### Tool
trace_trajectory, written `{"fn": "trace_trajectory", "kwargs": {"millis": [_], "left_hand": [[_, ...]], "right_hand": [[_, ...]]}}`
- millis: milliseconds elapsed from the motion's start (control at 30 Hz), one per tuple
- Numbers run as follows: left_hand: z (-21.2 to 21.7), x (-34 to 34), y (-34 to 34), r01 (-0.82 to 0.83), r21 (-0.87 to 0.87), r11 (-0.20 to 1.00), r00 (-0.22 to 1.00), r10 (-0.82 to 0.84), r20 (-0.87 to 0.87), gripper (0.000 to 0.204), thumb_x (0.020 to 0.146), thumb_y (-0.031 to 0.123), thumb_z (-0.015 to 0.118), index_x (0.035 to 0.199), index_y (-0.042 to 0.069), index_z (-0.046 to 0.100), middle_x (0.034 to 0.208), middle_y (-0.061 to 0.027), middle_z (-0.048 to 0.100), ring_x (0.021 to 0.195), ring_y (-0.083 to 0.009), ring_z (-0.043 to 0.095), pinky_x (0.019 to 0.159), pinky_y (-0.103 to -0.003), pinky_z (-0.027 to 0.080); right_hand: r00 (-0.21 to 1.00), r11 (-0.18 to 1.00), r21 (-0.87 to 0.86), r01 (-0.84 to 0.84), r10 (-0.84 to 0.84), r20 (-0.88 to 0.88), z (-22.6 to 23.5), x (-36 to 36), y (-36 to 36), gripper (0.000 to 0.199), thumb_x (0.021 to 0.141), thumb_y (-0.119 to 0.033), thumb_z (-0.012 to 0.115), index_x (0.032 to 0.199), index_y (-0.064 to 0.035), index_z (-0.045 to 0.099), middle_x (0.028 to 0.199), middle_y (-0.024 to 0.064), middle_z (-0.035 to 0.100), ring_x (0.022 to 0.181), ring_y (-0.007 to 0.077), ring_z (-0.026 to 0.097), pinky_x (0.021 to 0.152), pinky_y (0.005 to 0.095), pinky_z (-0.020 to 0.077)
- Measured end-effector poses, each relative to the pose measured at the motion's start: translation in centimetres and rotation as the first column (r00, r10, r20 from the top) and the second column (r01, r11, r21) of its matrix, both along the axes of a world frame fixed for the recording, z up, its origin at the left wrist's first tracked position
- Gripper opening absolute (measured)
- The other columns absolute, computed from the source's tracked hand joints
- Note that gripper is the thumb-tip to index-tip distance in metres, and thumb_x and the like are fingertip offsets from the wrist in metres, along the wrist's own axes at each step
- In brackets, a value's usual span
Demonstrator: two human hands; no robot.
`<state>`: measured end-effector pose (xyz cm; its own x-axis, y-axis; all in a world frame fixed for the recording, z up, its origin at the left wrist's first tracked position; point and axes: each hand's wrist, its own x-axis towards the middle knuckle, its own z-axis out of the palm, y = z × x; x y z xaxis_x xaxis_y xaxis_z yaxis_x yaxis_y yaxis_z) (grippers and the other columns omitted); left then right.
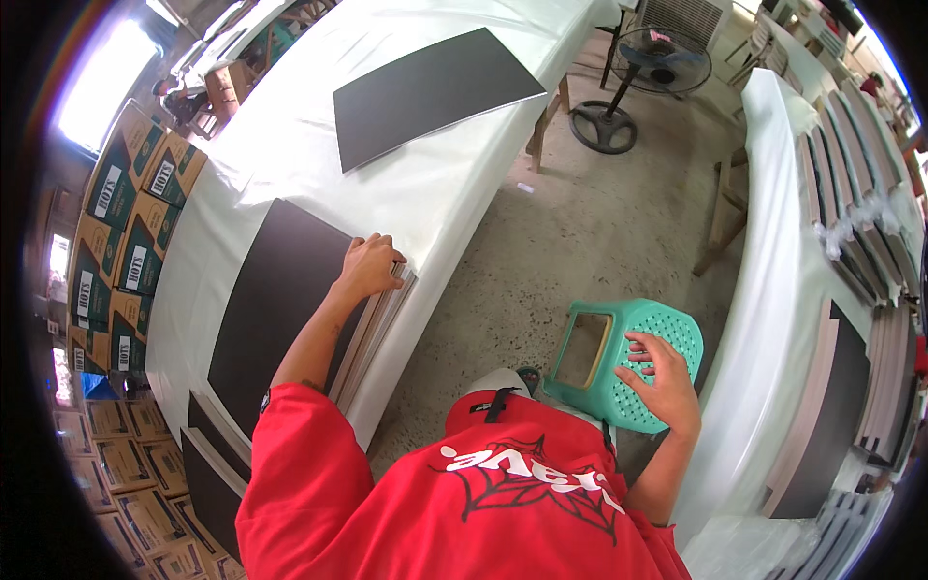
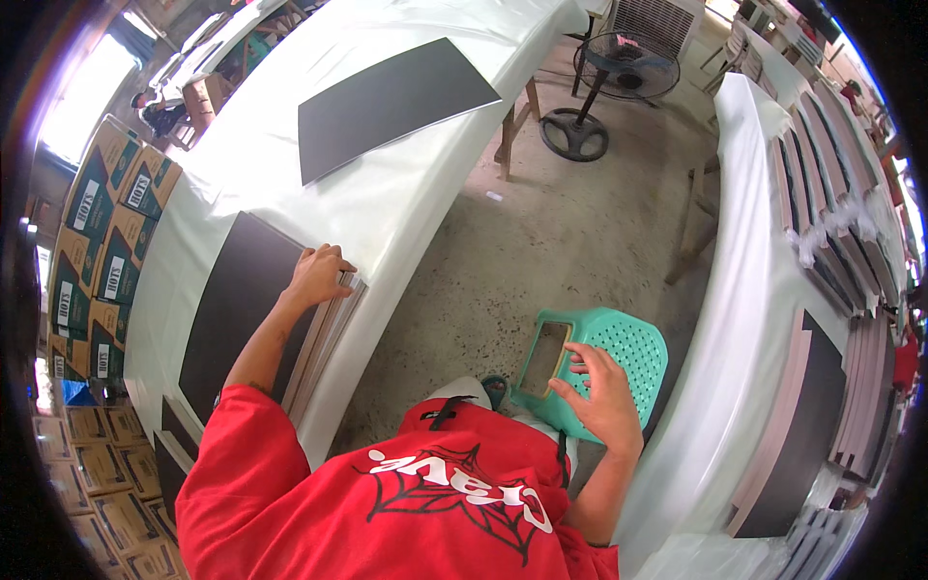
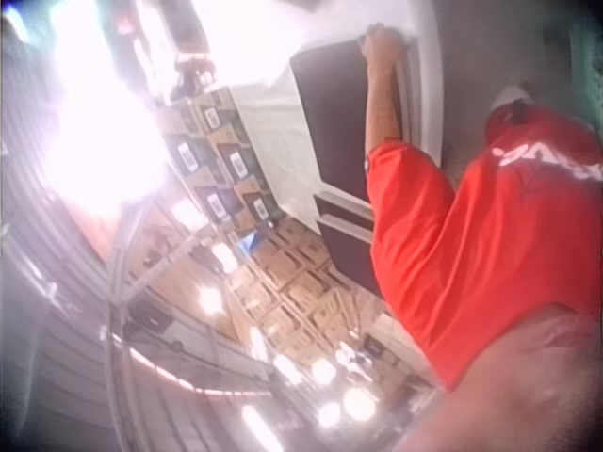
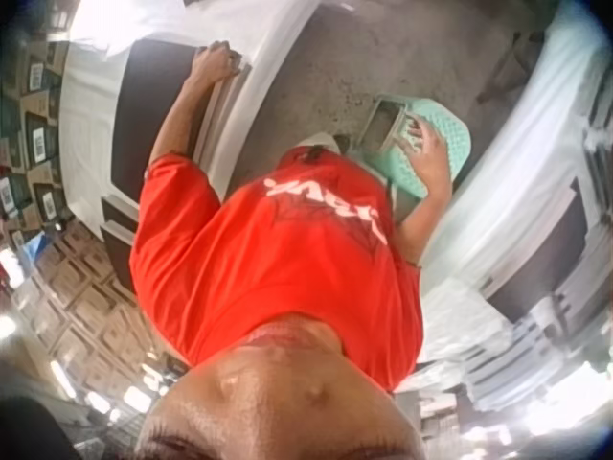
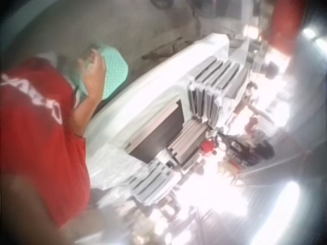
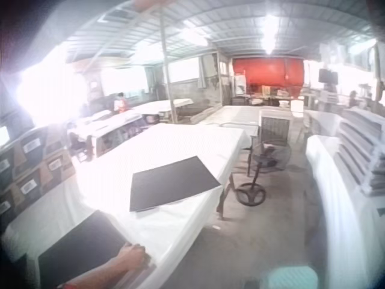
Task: The person organizes flat cardboard folder covers on a table by flipping through stacks, aligning them, and placing them on separate stacks.
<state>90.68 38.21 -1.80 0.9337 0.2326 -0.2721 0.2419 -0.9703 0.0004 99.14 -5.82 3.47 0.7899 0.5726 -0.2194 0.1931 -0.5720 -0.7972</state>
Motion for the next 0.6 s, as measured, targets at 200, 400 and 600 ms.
{"fn": "trace_trajectory", "kwargs": {"millis": [200,400,600], "left_hand": [[-0.2,0.1,0.6,0.000,-0.026,1.000,1.000,-0.001,-0.021,0.035,0.056,0.030,0.074,0.087,0.016,0.065,0.087,-0.0020,0.056,0.097,-0.0188,0.050,0.085,-0.039,0.037],[-0.1,0.3,0.7,0.050,-0.059,0.997,0.998,-0.051,-0.021,0.038,0.059,0.034,0.073,0.088,0.013,0.058,0.090,-0.0021,0.061,0.093,-0.0214,0.055,0.086,-0.039,0.036],[0.7,2.6,1.6,-0.116,-0.156,0.981,0.970,0.078,-0.232,0.042,0.075,0.053,0.053,0.080,0.013,0.065,0.078,-0.0066,0.065,0.082,-0.0246,0.059,0.088,-0.041,0.034]], "right_hand": [[0.994,0.994,-0.027,0.106,-0.107,-0.010,-0.8,-0.9,-2.4,0.044,0.074,-0.020,0.069,0.112,-0.0051,0.052,0.100,0.0115,0.057,0.088,0.0219,0.059,0.072,0.0330,0.0487],[0.988,0.986,-0.060,0.154,-0.155,-0.014,-1.9,-1.1,-4.2,0.043,0.074,-0.019,0.069,0.111,-0.0049,0.052,0.099,0.0118,0.058,0.088,0.0221,0.060,0.071,0.0329,0.0495],[0.992,0.992,-0.029,0.122,-0.122,-0.010,-1.1,-0.7,-3.8,0.043,0.074,-0.019,0.069,0.112,-0.0055,0.052,0.100,0.0119,0.059,0.089,0.0218,0.060,0.071,0.0323,0.0497]]}}
